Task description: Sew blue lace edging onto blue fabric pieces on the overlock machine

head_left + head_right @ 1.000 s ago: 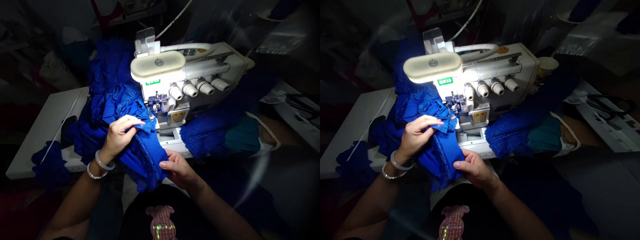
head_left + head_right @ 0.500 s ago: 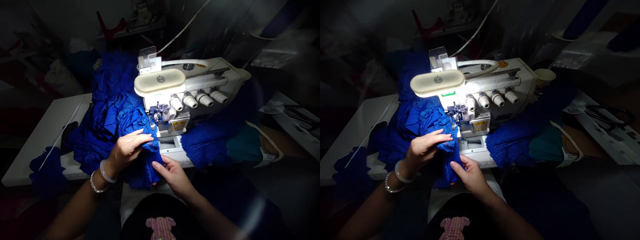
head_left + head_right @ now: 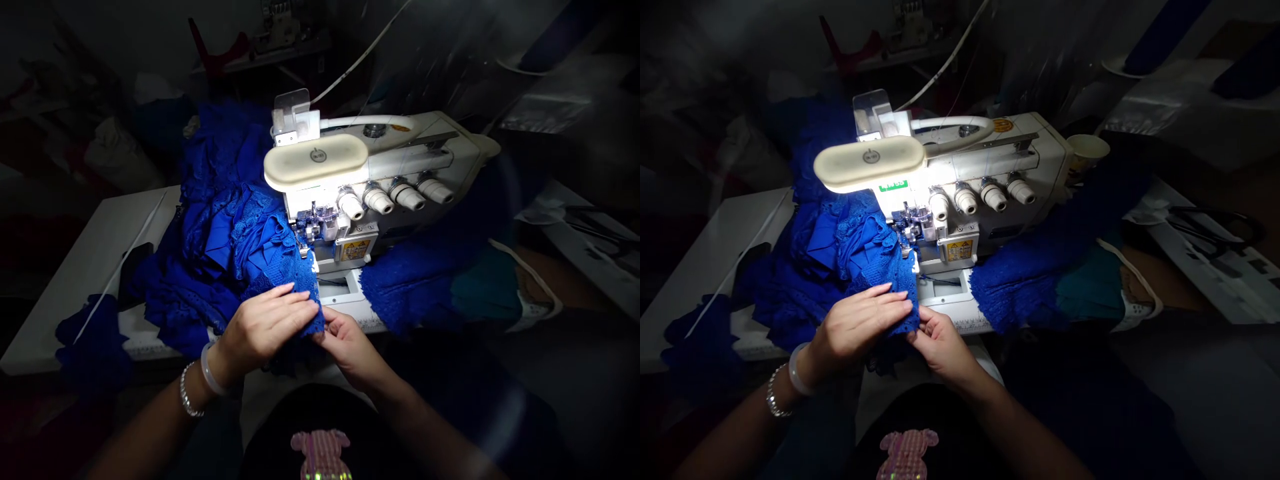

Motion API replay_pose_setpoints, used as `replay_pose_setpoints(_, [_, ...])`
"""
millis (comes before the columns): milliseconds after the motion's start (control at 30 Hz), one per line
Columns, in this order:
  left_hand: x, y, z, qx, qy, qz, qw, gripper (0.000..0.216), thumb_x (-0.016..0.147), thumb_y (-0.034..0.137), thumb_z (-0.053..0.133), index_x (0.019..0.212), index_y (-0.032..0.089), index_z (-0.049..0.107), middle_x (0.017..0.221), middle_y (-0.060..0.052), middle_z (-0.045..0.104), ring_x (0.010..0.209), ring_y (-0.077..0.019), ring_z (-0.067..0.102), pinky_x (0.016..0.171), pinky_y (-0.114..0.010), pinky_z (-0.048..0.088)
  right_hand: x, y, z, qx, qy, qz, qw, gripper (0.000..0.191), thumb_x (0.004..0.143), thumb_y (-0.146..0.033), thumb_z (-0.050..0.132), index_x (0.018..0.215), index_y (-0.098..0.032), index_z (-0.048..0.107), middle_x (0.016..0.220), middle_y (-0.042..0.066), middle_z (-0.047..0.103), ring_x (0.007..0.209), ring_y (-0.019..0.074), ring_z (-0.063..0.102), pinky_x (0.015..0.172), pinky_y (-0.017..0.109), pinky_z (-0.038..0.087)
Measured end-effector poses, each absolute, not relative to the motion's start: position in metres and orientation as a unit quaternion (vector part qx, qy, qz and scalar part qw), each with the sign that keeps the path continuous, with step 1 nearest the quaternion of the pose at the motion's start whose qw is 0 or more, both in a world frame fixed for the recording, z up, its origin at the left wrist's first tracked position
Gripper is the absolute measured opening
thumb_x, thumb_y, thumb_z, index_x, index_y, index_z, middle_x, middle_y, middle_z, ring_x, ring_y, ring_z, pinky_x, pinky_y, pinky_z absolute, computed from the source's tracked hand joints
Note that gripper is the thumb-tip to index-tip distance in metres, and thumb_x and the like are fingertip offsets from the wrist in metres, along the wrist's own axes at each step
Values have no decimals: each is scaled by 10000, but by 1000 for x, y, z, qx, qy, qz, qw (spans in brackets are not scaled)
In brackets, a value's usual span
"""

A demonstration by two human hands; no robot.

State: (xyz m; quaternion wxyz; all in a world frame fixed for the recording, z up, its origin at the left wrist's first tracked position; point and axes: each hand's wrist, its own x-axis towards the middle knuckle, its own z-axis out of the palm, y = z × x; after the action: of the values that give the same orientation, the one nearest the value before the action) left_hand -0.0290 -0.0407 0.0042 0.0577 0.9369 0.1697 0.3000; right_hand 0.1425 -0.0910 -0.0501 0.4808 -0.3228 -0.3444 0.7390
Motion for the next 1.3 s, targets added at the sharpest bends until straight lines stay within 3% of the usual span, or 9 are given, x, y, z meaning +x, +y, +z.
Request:
replay_pose_setpoints(133, [-33, -44, -4, 933, 182, 302, 71, 267, 980, 125, 419, 1133, 114, 637, 1125, -124, 723, 1175, -212, 631, 1070, -462, 488, 146, -100, -49, -276, -264, 802, 459, 347, 809, -325, 758, 1140, -254, 683, 968, 3, 738, 900, 135, 682, 863, 251, 517])
replay_pose_setpoints(300, [-36, -57, -9, 947, 160, 273, 54, 269, 969, 132, 455, 1182, 112, 618, 1162, -124, 709, 1211, -228, 605, 1074, -474, 470, 151, -106, -41, -265, -217, 844, 413, 450, 788, -257, 759, 1221, -256, 637, 991, 9, 736, 798, 151, 701, 796, 312, 566])
replay_pose_setpoints(500, [-37, -54, -11, 935, 187, 293, 74, 266, 939, 105, 496, 1163, 131, 638, 1162, -117, 709, 1229, -240, 592, 1088, -500, 439, 150, -107, -40, -259, -235, 824, 446, 455, 797, -194, 731, 1238, -236, 629, 1017, 13, 739, 900, 152, 690, 885, 287, 517])
replay_pose_setpoints(600, [-36, -49, -8, 940, 187, 279, 65, 269, 927, 89, 505, 1161, 129, 633, 1173, -123, 704, 1240, -253, 583, 1101, -507, 421, 150, -107, -38, -253, -230, 830, 440, 508, 769, -167, 747, 1252, -249, 610, 982, 0, 742, 881, 146, 693, 853, 270, 522])
replay_pose_setpoints(700, [-34, -43, -3, 918, 213, 316, 111, 253, 923, 73, 504, 1140, 133, 620, 1149, -119, 713, 1212, -226, 606, 1120, -471, 414, 149, -103, -38, -264, -239, 827, 435, 525, 783, -197, 751, 1276, -254, 580, 973, 0, 740, 833, 142, 697, 813, 273, 531])
replay_pose_setpoints(867, [-27, -32, 9, 861, 253, 407, 171, 294, 900, 30, 537, 1162, 153, 584, 1070, -92, 733, 1068, -174, 685, 1068, -403, 490, 145, -88, -41, -325, -293, 773, 460, 347, 824, -313, 733, 1141, -205, 643, 951, 14, 739, 817, 142, 691, 795, 263, 530])
replay_pose_setpoints(1000, [-24, -28, 8, 868, 257, 400, 140, 284, 892, 28, 558, 1143, 155, 593, 1026, -73, 740, 993, -149, 703, 1015, -347, 532, 139, -84, -42, -336, -272, 769, 471, 288, 839, -364, 713, 1075, -205, 666, 909, 9, 737, 791, 145, 685, 752, 254, 532])
replay_pose_setpoints(1133, [-25, -21, 2, 891, 285, 346, 76, 307, 873, 92, 606, 1178, 120, 591, 1173, -126, 687, 1143, -195, 630, 1039, -376, 512, 130, -86, -40, -301, -242, 796, 466, 317, 837, -359, 713, 1116, -225, 646, 896, 3, 733, 728, 145, 676, 701, 267, 539])
replay_pose_setpoints(1300, [-28, -6, 2, 892, 353, 283, 12, 335, 881, 80, 499, 1181, 135, 637, 1262, -106, 655, 1212, -250, 579, 1070, -483, 484, 118, -84, -35, -269, -258, 805, 462, 372, 861, -326, 686, 1211, -232, 604, 1019, 14, 718, 865, 158, 671, 837, 298, 526])
